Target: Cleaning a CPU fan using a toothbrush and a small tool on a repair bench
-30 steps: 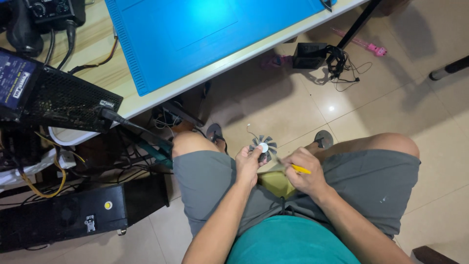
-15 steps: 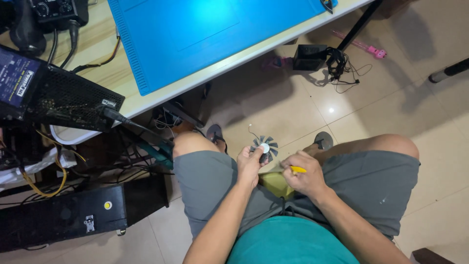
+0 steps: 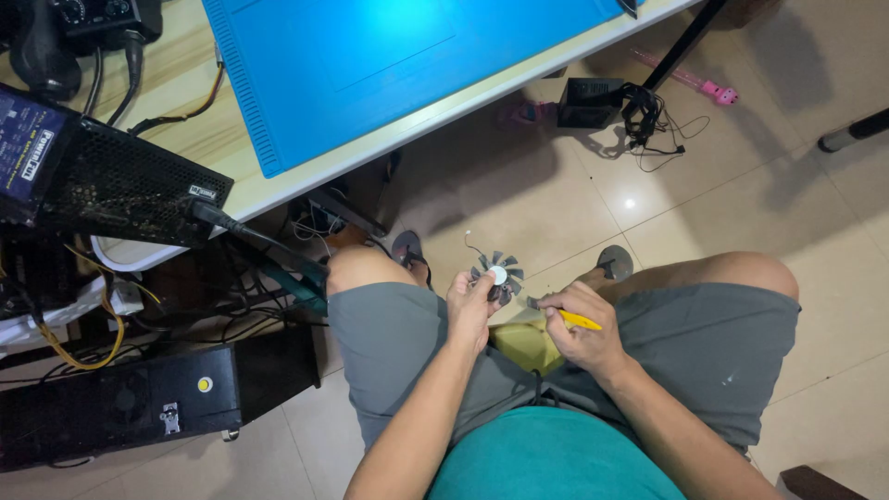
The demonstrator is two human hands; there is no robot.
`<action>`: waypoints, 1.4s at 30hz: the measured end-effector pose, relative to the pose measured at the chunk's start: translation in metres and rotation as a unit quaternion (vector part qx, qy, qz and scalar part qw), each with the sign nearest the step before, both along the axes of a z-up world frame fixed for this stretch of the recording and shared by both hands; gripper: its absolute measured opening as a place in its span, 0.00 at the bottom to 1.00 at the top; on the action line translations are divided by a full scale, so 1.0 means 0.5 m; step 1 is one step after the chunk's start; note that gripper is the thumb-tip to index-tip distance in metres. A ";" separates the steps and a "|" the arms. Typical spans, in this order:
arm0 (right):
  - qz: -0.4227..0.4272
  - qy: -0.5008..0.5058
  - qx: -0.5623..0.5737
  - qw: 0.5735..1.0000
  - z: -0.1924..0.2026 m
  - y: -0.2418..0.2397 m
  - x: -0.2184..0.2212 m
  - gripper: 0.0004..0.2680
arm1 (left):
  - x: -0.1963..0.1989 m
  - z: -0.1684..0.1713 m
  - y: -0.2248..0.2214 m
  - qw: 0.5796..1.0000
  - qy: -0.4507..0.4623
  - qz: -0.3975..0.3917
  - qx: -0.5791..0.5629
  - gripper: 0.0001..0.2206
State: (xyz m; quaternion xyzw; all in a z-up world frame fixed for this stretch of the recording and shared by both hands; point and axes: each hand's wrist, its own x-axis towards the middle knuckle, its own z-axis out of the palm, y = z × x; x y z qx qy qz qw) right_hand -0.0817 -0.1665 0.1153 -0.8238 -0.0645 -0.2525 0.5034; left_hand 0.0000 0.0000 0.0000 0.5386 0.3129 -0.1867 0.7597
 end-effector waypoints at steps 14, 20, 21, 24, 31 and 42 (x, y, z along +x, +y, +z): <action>-0.025 0.009 -0.047 0.999 -0.012 0.001 0.007 0.04 | -0.007 0.027 -0.007 0.999 -0.010 -0.026 0.022 0.11; -0.012 0.020 -0.062 0.998 -0.018 0.005 0.012 0.03 | 0.000 0.042 0.003 0.999 -0.016 -0.031 0.038 0.11; -0.007 0.015 -0.053 0.998 0.001 0.011 0.015 0.04 | -0.001 0.044 0.003 0.999 -0.017 -0.030 0.040 0.12; -0.004 0.023 -0.050 0.998 -0.021 0.009 0.008 0.04 | -0.007 0.037 0.001 0.999 -0.016 -0.031 0.042 0.12; 0.012 0.031 -0.062 0.998 -0.030 0.006 0.007 0.03 | -0.006 0.009 0.001 0.999 -0.017 -0.027 0.040 0.14; -0.022 0.041 -0.039 0.998 -0.005 -0.001 0.009 0.04 | -0.005 0.028 0.003 0.998 -0.028 -0.051 0.016 0.11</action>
